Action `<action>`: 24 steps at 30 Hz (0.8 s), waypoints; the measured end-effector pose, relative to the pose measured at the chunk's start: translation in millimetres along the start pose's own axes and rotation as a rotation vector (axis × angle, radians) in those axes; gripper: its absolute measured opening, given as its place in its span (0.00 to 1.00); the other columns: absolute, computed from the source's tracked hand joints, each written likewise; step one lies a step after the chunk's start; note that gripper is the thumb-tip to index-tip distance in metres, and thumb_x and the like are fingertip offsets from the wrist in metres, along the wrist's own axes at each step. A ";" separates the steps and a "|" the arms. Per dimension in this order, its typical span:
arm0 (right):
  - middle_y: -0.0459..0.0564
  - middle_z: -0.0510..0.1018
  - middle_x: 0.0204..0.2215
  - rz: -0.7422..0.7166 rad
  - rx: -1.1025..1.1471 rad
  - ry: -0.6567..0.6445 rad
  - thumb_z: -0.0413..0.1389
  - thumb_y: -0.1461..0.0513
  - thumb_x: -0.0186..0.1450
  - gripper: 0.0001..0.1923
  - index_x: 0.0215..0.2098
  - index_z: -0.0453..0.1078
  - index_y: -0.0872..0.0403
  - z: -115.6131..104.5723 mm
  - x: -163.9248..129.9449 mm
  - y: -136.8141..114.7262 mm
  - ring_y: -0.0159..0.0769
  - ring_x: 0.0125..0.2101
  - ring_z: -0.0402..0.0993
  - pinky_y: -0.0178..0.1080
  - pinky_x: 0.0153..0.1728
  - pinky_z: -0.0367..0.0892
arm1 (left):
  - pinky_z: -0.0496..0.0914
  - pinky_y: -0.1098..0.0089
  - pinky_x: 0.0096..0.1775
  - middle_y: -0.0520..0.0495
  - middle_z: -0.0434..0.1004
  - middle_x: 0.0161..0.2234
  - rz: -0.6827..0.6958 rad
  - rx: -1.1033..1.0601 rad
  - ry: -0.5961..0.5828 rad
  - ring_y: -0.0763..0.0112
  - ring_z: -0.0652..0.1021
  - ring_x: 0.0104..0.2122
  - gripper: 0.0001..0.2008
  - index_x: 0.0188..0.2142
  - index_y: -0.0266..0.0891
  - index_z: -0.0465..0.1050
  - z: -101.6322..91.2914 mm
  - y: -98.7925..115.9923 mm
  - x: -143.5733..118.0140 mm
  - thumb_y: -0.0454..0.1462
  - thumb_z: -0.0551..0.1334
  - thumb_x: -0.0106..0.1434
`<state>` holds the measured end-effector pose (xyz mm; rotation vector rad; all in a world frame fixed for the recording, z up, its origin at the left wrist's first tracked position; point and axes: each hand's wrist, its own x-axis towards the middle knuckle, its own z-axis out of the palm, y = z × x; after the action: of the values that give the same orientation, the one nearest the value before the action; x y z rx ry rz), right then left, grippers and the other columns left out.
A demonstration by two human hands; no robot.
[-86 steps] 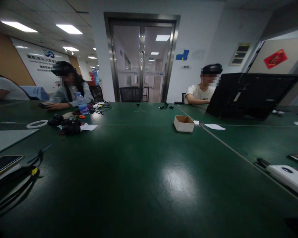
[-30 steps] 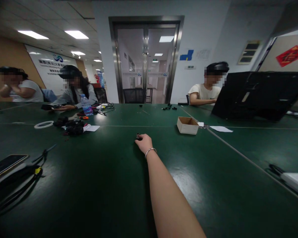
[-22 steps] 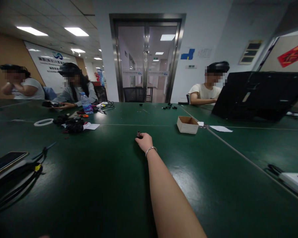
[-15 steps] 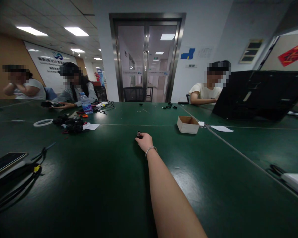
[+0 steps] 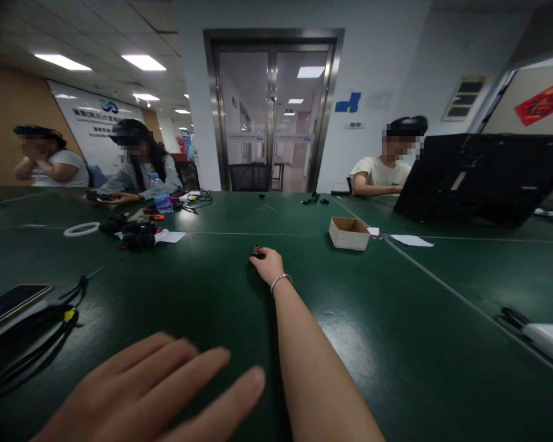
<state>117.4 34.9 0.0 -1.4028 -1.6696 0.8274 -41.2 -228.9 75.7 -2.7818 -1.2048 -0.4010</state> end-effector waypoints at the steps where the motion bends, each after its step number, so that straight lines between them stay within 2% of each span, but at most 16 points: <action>1: 0.49 0.78 0.29 -0.017 0.008 0.006 0.60 0.66 0.59 0.09 0.39 0.75 0.59 0.5 0.1 0.7 0.27 0.20 0.70 0.29 0.22 0.65 | 0.71 0.60 0.41 0.48 0.74 0.42 0.002 0.049 -0.007 0.63 0.74 0.39 0.26 0.59 0.61 0.58 -2.2 -9.8 19.1 0.38 0.56 0.63; 4: 0.48 0.79 0.31 -0.083 0.002 0.027 0.59 0.68 0.58 0.08 0.38 0.76 0.58 1.8 0.1 1.6 0.30 0.25 0.73 0.29 0.27 0.67 | 0.69 0.59 0.45 0.43 0.71 0.48 -0.067 0.185 0.024 0.59 0.72 0.44 0.26 0.61 0.51 0.57 1.9 -49.1 83.5 0.36 0.53 0.64; 6: 0.48 0.79 0.31 -0.120 -0.025 0.026 0.59 0.69 0.57 0.10 0.37 0.76 0.57 2.1 -0.1 1.3 0.31 0.27 0.74 0.30 0.29 0.68 | 0.67 0.56 0.48 0.39 0.67 0.53 -0.214 0.209 0.095 0.54 0.69 0.50 0.27 0.62 0.45 0.56 13.6 -77.4 122.1 0.37 0.54 0.63; 8: 0.47 0.79 0.30 -0.129 -0.048 0.024 0.59 0.70 0.56 0.13 0.39 0.77 0.56 1.6 -0.4 0.5 0.32 0.27 0.74 0.30 0.29 0.69 | 0.66 0.54 0.49 0.37 0.63 0.56 -0.378 0.150 0.145 0.50 0.66 0.53 0.28 0.63 0.44 0.55 31.1 -101.1 151.0 0.39 0.55 0.63; 10: 0.47 0.79 0.30 -0.110 -0.056 0.036 0.57 0.71 0.55 0.15 0.40 0.77 0.55 0.2 -1.0 -0.8 0.31 0.24 0.73 0.30 0.27 0.68 | 0.65 0.53 0.52 0.39 0.62 0.58 -0.451 -0.005 0.169 0.50 0.65 0.54 0.26 0.62 0.45 0.56 53.0 -118.1 169.1 0.42 0.54 0.65; 14: 0.49 0.78 0.29 -0.066 -0.032 0.055 0.54 0.71 0.58 0.14 0.40 0.77 0.57 -3.1 -2.9 -4.3 0.30 0.21 0.72 0.30 0.21 0.67 | 0.63 0.61 0.56 0.43 0.65 0.56 -0.426 -0.405 0.234 0.61 0.67 0.55 0.21 0.58 0.42 0.63 99.2 -136.5 179.9 0.42 0.47 0.69; 17: 0.48 0.77 0.25 -0.039 0.031 0.021 0.55 0.70 0.59 0.13 0.41 0.76 0.58 -3.1 -3.6 -5.3 0.29 0.19 0.71 0.28 0.19 0.66 | 0.63 0.63 0.56 0.42 0.68 0.54 -0.440 -0.560 0.293 0.65 0.69 0.53 0.21 0.57 0.39 0.64 120.9 -144.9 177.1 0.39 0.45 0.69; 20: 0.46 0.75 0.22 0.003 0.111 -0.017 0.56 0.71 0.59 0.14 0.43 0.74 0.61 -1.2 -2.1 -2.5 0.27 0.17 0.70 0.27 0.17 0.65 | 0.64 0.62 0.56 0.42 0.70 0.52 -0.446 -0.566 0.322 0.65 0.71 0.52 0.20 0.55 0.38 0.67 125.8 -151.0 174.0 0.35 0.46 0.68; 24: 0.43 0.72 0.18 -0.023 0.116 -0.033 0.56 0.72 0.58 0.14 0.42 0.75 0.60 0.4 1.4 3.3 0.25 0.15 0.68 0.25 0.15 0.63 | 0.64 0.62 0.56 0.41 0.72 0.51 -0.431 -0.573 0.345 0.64 0.71 0.51 0.19 0.53 0.37 0.69 122.5 -153.8 173.6 0.32 0.48 0.67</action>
<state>118.5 36.9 -2.9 -1.2952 -1.6326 0.9239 -14.0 20.9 0.7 -2.6468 -1.8113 -1.3929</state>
